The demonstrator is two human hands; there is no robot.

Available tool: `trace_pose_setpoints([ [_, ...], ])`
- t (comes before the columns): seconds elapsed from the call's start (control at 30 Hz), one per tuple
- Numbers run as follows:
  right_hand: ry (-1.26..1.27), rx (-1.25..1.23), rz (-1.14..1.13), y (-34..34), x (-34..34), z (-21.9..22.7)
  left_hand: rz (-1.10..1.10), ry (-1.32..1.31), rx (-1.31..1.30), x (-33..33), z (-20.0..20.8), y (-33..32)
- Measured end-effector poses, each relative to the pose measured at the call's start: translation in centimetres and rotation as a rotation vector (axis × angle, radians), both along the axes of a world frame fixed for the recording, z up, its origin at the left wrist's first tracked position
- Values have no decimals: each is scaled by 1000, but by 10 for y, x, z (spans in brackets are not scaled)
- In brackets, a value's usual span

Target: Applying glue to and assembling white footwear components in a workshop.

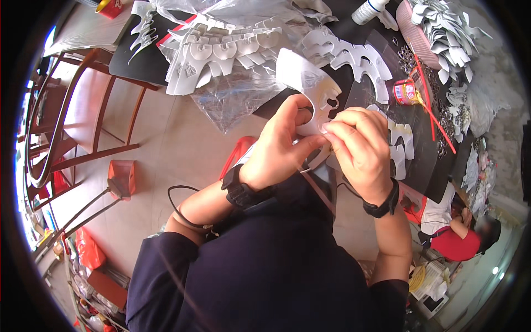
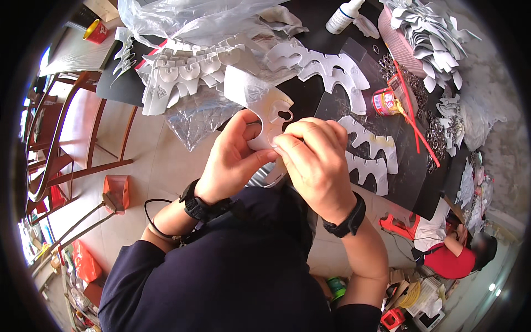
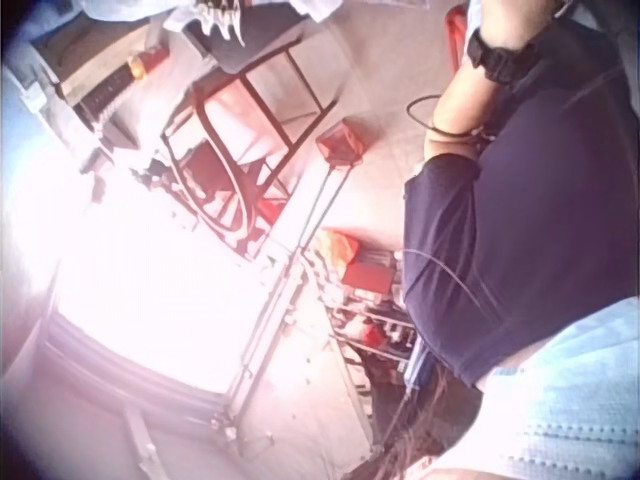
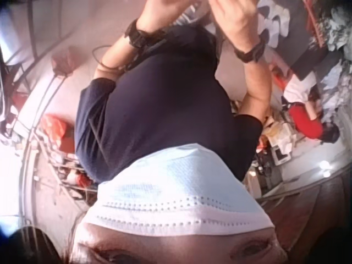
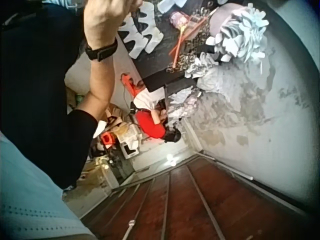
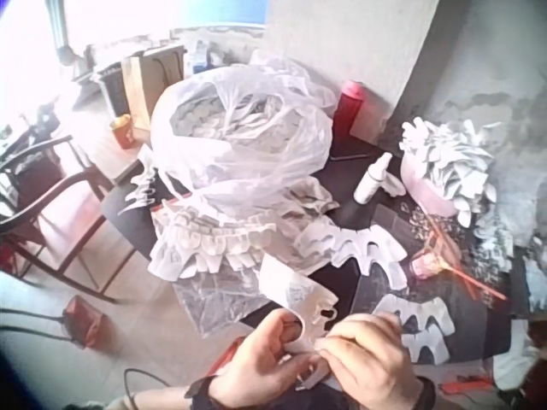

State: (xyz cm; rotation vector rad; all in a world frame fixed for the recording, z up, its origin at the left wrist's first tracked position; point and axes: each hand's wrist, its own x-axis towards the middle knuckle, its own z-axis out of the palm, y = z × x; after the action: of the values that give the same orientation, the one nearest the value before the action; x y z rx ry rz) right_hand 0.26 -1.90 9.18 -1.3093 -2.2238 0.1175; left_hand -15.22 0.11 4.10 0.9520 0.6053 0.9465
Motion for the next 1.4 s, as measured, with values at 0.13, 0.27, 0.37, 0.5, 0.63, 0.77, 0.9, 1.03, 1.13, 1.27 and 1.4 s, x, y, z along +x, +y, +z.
trace_pose_setpoints([
  [0.13, 132, -15, -100, -5, -2, -12, 22, 147, 143, 1, -2, -2],
  [0.27, 1179, -811, -366, -11, 0, -21, 56, 7, -16, 10, -2, -6],
  [0.37, 1192, -797, -358, -12, 2, -20, 92, -87, -136, 13, -2, -8],
  [0.5, 344, -158, -180, -6, 9, -10, 64, 8, -116, 14, -7, -7],
  [0.63, 23, -10, -62, -4, 10, -7, 98, 153, 90, 17, -11, -7],
  [0.77, 303, -148, -231, -7, 5, -14, 135, 200, 161, 19, -10, -11],
  [0.9, 1145, -665, -436, -11, -1, -24, 144, 36, 3, 22, -8, -9],
  [1.03, 378, -84, -229, -5, 1, -29, -4, 19, -96, 13, -8, -4],
  [1.13, 265, 3, -164, -4, 4, -29, -150, -159, -223, 6, -9, 2],
  [1.27, 478, -145, -164, -6, 1, -30, -48, -77, -233, 12, -12, -1],
  [1.4, 1031, -586, -399, -11, -5, -33, 110, -223, -389, 24, -14, -11],
])
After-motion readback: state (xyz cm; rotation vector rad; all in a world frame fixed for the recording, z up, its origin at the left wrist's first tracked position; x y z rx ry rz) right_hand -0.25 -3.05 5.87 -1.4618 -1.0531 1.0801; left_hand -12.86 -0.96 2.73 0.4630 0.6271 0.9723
